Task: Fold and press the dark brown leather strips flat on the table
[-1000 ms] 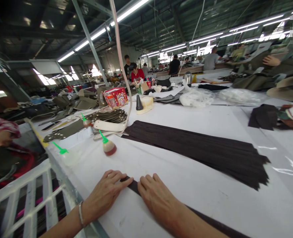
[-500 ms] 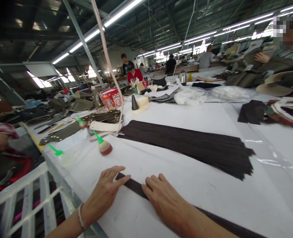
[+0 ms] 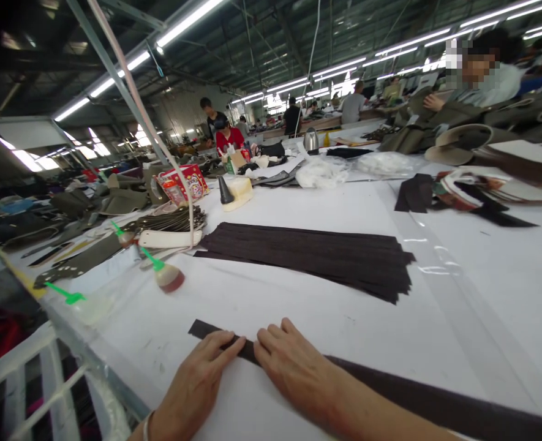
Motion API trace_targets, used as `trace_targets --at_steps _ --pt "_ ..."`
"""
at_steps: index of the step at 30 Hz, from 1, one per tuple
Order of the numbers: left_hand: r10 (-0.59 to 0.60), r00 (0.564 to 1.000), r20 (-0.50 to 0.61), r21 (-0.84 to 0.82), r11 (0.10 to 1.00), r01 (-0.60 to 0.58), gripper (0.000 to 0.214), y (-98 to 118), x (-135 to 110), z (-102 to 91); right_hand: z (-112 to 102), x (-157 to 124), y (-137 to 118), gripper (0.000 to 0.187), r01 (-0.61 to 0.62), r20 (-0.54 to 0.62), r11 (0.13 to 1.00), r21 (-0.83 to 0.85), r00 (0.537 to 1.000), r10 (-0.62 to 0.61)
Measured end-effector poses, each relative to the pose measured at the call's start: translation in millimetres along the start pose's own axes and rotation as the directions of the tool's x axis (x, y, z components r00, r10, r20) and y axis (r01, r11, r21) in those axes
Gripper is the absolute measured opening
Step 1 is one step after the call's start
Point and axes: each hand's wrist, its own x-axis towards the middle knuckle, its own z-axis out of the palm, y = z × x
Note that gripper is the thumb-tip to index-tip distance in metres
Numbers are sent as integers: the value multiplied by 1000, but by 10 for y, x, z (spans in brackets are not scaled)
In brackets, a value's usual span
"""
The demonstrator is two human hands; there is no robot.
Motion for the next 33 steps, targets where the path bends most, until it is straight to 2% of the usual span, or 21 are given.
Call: trace_targets --at_steps 9,14,18,21,24,27,29,33 --pt "47 998 47 152 987 -54 72 48 12 -33 -69 -430 77 19 -19 -31 1000 4 999 19" --pt "76 996 49 183 980 -84 73 44 29 -67 -130 -636 120 20 -40 -28 999 9 999 40" --pt "107 993 55 190 975 -116 74 -97 67 -168 -125 -623 75 19 -27 -32 1000 -5 999 27" --pt "58 996 -60 217 975 -44 65 -156 140 -276 -62 -448 -16 15 -7 -45 997 -72 999 4" --pt "18 982 -186 148 989 10 53 26 234 -283 32 -238 -106 13 -32 -82 992 -125 996 22" --pt "64 990 -128 -24 997 -68 49 347 288 -135 103 -135 -146 12 -75 -141 989 -126 988 57" --pt "45 995 -91 -99 994 -54 48 495 286 -10 118 -154 -144 11 -85 -154 989 -119 986 66" --pt "39 996 -84 -82 996 -46 49 519 226 118 84 -331 -121 15 -89 -133 988 -129 989 71"
